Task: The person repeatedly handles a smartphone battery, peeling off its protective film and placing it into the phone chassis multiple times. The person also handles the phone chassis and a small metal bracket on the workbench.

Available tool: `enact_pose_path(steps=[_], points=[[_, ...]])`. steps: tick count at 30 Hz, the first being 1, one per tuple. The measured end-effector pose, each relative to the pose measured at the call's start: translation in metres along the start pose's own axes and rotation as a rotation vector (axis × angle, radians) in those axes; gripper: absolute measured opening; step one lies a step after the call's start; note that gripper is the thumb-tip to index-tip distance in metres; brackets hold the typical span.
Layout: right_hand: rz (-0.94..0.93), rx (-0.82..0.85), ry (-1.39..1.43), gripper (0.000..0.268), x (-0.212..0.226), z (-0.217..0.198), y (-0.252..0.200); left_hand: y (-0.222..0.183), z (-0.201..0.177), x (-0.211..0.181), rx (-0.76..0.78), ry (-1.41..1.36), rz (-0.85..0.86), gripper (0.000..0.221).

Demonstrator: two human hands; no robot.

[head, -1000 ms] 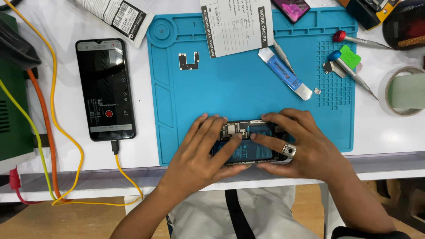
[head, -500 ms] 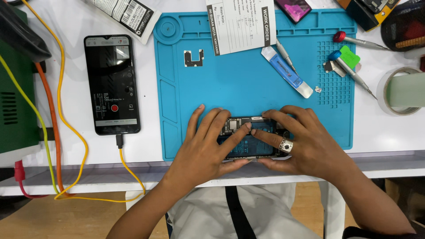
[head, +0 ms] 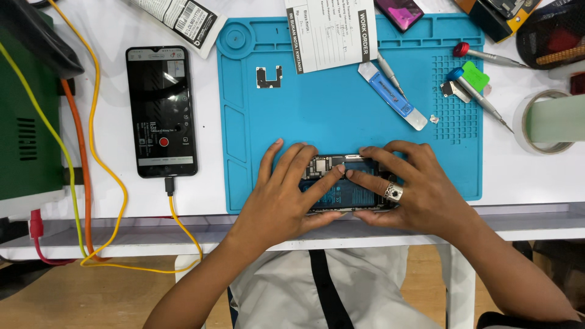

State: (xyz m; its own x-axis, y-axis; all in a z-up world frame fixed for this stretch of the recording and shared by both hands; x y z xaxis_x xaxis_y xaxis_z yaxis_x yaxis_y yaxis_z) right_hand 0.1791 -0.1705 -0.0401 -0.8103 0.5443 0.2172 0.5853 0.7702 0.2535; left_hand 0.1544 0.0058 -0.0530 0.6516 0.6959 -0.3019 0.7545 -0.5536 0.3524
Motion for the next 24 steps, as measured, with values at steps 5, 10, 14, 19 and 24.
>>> enact_pose_path(steps=[5,10,14,19,24], points=[[-0.002,0.060,-0.071,0.060,0.001,0.002,-0.003,0.003,-0.004,-0.003,-0.003,0.027,0.016,0.064],[-0.028,0.075,-0.127,0.061,0.002,0.003,-0.002,0.003,-0.004,-0.003,-0.006,0.027,0.036,0.063],[-0.013,-0.005,0.008,0.063,-0.002,0.001,-0.003,0.002,-0.001,-0.002,0.048,0.020,0.019,0.066],[0.073,0.003,0.096,0.077,-0.005,-0.003,-0.006,0.001,-0.002,0.001,0.016,-0.153,-0.013,0.067],[0.212,0.100,0.269,0.081,-0.013,-0.005,-0.009,0.000,-0.004,0.004,-0.035,-0.196,-0.044,0.085]])
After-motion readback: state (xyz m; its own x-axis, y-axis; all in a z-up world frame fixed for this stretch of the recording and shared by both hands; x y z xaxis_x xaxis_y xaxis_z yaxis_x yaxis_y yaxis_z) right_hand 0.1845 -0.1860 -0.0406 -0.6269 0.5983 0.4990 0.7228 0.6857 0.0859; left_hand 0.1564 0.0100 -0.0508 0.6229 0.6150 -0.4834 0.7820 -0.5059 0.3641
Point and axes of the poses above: each hand's wrist, its own y-axis towards the middle knuckle, its own z-axis out of the palm, x = y × z, the point moved 7 cm from there along y, towards the middle knuckle, and after that the axes turned 2 degrees about z, right-handed, at the moved point
